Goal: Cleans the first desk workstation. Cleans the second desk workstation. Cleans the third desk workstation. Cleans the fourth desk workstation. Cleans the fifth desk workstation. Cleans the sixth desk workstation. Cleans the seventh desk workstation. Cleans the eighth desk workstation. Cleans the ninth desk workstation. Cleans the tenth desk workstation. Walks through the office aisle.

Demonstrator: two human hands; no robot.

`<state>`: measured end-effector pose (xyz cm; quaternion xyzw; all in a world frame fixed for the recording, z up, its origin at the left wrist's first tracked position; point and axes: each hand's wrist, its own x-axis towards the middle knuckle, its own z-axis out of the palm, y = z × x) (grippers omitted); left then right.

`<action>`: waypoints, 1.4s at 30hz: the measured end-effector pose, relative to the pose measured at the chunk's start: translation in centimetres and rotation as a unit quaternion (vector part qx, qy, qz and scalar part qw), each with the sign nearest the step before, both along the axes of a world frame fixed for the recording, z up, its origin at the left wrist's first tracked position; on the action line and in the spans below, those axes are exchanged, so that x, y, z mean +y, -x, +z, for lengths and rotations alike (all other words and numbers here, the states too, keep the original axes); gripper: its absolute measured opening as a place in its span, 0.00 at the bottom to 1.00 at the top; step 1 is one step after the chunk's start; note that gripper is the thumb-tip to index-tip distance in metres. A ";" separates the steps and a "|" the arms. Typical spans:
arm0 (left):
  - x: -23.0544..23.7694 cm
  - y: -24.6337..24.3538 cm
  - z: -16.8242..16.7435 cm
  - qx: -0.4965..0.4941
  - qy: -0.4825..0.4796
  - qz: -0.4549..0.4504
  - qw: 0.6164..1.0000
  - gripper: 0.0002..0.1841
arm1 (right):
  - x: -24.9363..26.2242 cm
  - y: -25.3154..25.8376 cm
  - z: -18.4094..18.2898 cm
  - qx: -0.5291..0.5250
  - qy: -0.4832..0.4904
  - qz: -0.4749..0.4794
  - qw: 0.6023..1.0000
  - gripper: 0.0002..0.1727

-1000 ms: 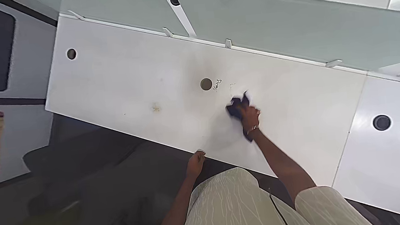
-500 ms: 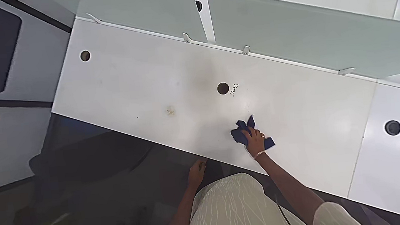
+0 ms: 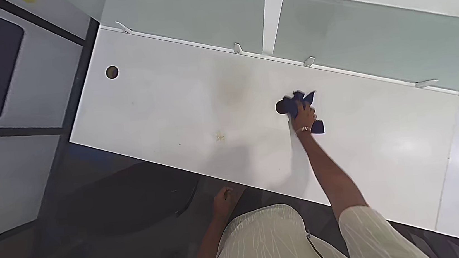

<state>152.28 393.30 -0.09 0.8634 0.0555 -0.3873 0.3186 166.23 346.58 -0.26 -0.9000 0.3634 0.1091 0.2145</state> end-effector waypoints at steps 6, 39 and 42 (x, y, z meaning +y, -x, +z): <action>2.1 0.0 -0.1 0.053 -0.047 -0.025 0.997 0.15 | 5.5 8.5 -0.2 -0.002 -0.026 0.158 0.987 0.35; -8.1 5.1 2.0 0.028 -0.101 0.087 0.991 0.12 | 11.3 22.2 -2.5 -0.135 -0.227 0.438 0.859 0.30; -8.2 5.3 2.2 0.020 -0.102 0.076 0.992 0.12 | 6.5 17.3 -2.1 -0.128 -0.210 0.377 0.893 0.29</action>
